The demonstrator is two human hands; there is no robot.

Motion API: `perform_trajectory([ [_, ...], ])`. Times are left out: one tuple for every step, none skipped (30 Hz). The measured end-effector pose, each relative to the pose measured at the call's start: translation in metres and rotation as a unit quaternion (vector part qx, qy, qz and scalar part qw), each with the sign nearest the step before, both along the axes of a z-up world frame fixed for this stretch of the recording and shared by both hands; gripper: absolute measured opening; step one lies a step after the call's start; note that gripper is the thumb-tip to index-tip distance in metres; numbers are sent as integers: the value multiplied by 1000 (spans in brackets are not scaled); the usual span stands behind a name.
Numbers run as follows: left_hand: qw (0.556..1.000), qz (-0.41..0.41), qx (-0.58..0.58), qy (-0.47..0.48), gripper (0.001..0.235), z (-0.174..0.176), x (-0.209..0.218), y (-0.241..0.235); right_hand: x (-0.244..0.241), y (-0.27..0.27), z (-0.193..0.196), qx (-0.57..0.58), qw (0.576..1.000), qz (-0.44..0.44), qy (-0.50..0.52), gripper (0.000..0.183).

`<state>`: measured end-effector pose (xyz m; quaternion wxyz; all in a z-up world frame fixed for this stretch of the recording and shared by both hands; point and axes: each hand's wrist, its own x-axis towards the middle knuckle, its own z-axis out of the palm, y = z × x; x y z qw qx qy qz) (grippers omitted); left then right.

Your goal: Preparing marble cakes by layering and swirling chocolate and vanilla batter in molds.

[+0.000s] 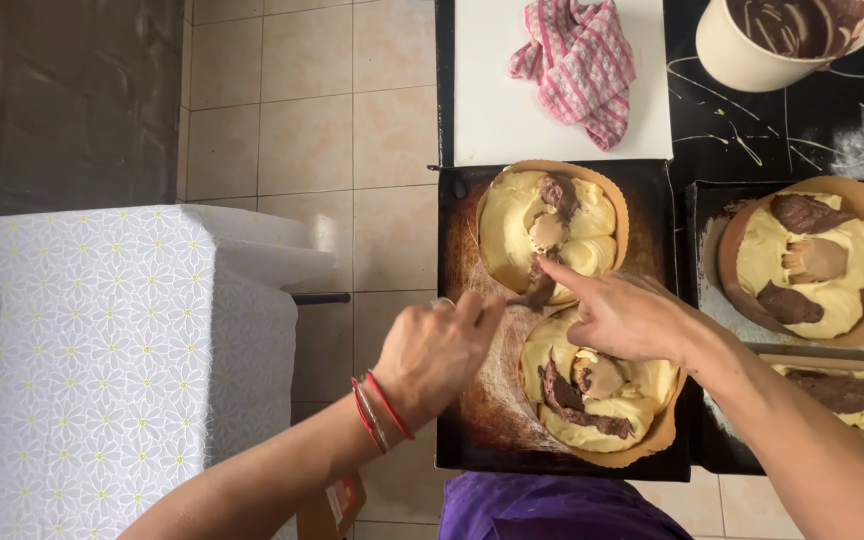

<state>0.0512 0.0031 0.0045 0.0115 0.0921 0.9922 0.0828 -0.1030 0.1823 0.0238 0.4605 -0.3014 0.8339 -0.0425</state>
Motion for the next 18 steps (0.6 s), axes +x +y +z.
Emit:
perform_trajectory([
  [999, -3, -10, -33, 45, 1, -4, -4, 1, 0, 1, 3, 1000, 6, 22, 95],
  [999, -6, -11, -33, 45, 1, -4, -6, 0, 3, -1, 2, 1000, 4, 22, 95],
  [1000, 0, -11, -14, 42, 1, -3, -9, -1, 5, -3, 12, 1000, 5, 24, 91],
  [1000, 7, -10, 4, 38, 0, -1, -10, -1, 7, -5, 21, 999, 7, 25, 87],
  [1000, 6, -10, 3, 38, -3, -2, -13, -1, 14, -12, 21, 999, 6, 23, 87],
  [1000, 9, -19, 7, 43, -5, -3, -17, -1, 19, -18, 17, 999, 0, 35, 82],
  [999, 13, -28, 11, 47, -6, -5, -20, -2, 23, -24, 13, 999, -5, 46, 78],
  [999, 11, -28, 11, 47, -7, -6, -21, 0, 22, -24, 13, 999, -7, 46, 78],
  [999, 4, -40, 24, 42, -8, -7, -21, 2, 21, -23, -17, 996, 10, 84, 75],
  [998, -3, -52, 36, 37, -9, -9, -21, 4, 19, -23, -47, 991, 26, 123, 73],
  [998, -4, -52, 35, 37, -6, -11, -22, 4, 19, -29, -47, 991, 25, 123, 73],
  [998, -13, -49, 35, 36, -3, -11, -23, 5, 20, -36, -77, 983, 54, 156, 77],
  [998, -22, -45, 35, 35, 0, -12, -25, 6, 20, -42, -107, 973, 82, 189, 81],
  [998, -22, -46, 36, 35, 4, -11, -28, 4, 19, -43, -107, 973, 81, 190, 81],
  [999, -24, -36, 22, 42, 8, -11, -30, 1, 19, -44, -85, 974, 79, 197, 84],
  [999, -28, -29, 7, 48, 13, -12, -34, 0, 18, -45, -65, 974, 75, 203, 88],
  [999, -30, -31, 8, 48, 14, -11, -38, -4, 17, -50, -67, 974, 72, 204, 88],
  [1000, -17, -2, 0, 44, 14, -8, -40, -6, 18, -55, -28, 979, 68, 191, 85],
])
